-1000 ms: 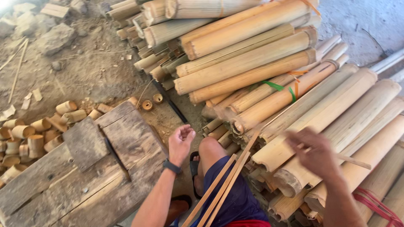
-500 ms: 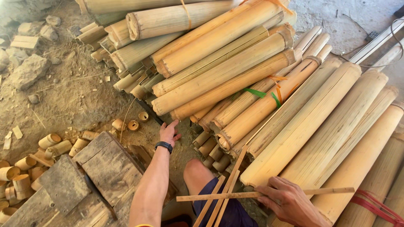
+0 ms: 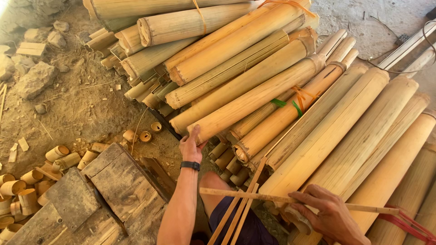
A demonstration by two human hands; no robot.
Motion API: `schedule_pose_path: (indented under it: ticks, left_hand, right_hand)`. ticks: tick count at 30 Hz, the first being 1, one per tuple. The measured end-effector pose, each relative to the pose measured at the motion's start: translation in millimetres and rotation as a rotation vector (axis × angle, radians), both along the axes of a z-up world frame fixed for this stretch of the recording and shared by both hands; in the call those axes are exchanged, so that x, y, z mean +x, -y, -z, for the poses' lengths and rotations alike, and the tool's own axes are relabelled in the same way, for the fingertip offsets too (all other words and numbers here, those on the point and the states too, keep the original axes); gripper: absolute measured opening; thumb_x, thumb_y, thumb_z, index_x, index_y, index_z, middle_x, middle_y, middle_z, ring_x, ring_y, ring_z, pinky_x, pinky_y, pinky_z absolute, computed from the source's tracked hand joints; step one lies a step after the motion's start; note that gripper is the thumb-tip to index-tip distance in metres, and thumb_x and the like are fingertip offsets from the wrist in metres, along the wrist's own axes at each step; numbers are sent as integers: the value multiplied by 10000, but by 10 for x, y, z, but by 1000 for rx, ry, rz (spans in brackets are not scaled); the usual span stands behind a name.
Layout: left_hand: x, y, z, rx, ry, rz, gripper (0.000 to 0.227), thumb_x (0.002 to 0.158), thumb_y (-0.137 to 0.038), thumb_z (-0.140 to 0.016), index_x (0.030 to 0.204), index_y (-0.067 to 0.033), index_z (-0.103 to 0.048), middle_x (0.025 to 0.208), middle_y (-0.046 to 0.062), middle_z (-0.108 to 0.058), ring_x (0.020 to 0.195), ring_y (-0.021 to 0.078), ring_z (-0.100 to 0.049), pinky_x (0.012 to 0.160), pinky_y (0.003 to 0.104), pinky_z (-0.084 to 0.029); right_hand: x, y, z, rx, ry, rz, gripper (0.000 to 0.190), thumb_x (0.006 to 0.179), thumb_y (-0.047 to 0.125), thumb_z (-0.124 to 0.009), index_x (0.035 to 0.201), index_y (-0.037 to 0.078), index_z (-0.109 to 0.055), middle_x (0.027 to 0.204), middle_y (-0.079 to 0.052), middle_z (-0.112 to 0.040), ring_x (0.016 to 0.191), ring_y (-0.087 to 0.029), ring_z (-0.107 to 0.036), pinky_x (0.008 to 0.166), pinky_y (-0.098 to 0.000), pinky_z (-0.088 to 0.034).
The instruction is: The person repeatedly picks up bamboo poles and cuts them into shorter sections using a manual crosscut saw on a wooden workbench. The cut pieces are placed on the floor, and the process continues with multiple poles.
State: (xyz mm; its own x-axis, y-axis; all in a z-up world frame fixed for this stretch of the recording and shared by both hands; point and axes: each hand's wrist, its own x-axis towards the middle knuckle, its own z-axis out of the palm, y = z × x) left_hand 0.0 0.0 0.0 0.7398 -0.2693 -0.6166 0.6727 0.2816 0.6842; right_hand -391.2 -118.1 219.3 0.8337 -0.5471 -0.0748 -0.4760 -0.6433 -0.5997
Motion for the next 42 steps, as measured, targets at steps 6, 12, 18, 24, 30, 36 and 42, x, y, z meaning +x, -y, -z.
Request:
schedule_pose_path:
  ticks: [6,12,18,24,30,36,42]
  left_hand:
    - [-459,-251,-749,-138,198,178,634,688,-119,-935,1228,30,-638,1088,132,-729,977,218,-713,784,373,-603]
    - [-599,-1286,-1032,-65,102,99,602,718,-31,-798,1282,-62,-588,1130,118,-730,1026,191,-674,803,361,-549]
    - [-949,-3424,-1056,-197,243,-37,621,748,-75,-737,1349,8,-605,1248,124,-670,1141,251,-645,1005,415,-528]
    - [-1442,-4826,-1119,-150,351,-113,652,763,-126,-755,1372,36,-586,1282,163,-645,1204,316,-623,1083,486,-502]
    - [-1974,-5309,-886,-144,399,-153,652,776,-39,-742,1403,17,-573,1277,132,-640,1199,283,-629,1054,438,-521]
    - [-2123,-5393,-907,-30,441,-79,691,784,72,-737,1443,-35,-557,1283,79,-641,1190,210,-628,1008,355,-526]
    - [-2044,-5394,-1029,172,488,66,625,805,24,-806,1388,-31,-588,1290,54,-649,1195,168,-617,1021,334,-511]
  right_hand:
    - [45,-22,-288,-78,73,73,274,747,200,-815,1015,145,-826,721,-14,-676,611,-173,-626,556,-371,-519]
    - [126,-239,-487,-113,161,-152,290,712,197,-828,998,149,-826,747,-17,-669,685,-189,-640,606,-369,-520]
    - [469,-961,-126,-27,246,-622,278,772,205,-821,1038,127,-806,770,-52,-621,783,-234,-632,755,-416,-522]
    - [823,-2332,526,28,213,-1116,196,866,233,-777,1003,97,-743,924,-108,-623,934,-294,-630,827,-447,-515]
    - [588,-2764,780,114,208,-1229,186,832,219,-763,962,93,-722,974,-128,-622,998,-316,-637,825,-439,-543]
    - [951,-2427,799,-137,65,-1116,301,790,155,-749,1085,99,-729,921,-80,-612,931,-264,-645,762,-402,-555]
    - [1224,-2149,644,-50,208,-1136,430,736,306,-828,1063,53,-709,916,-118,-589,938,-336,-618,769,-453,-540]
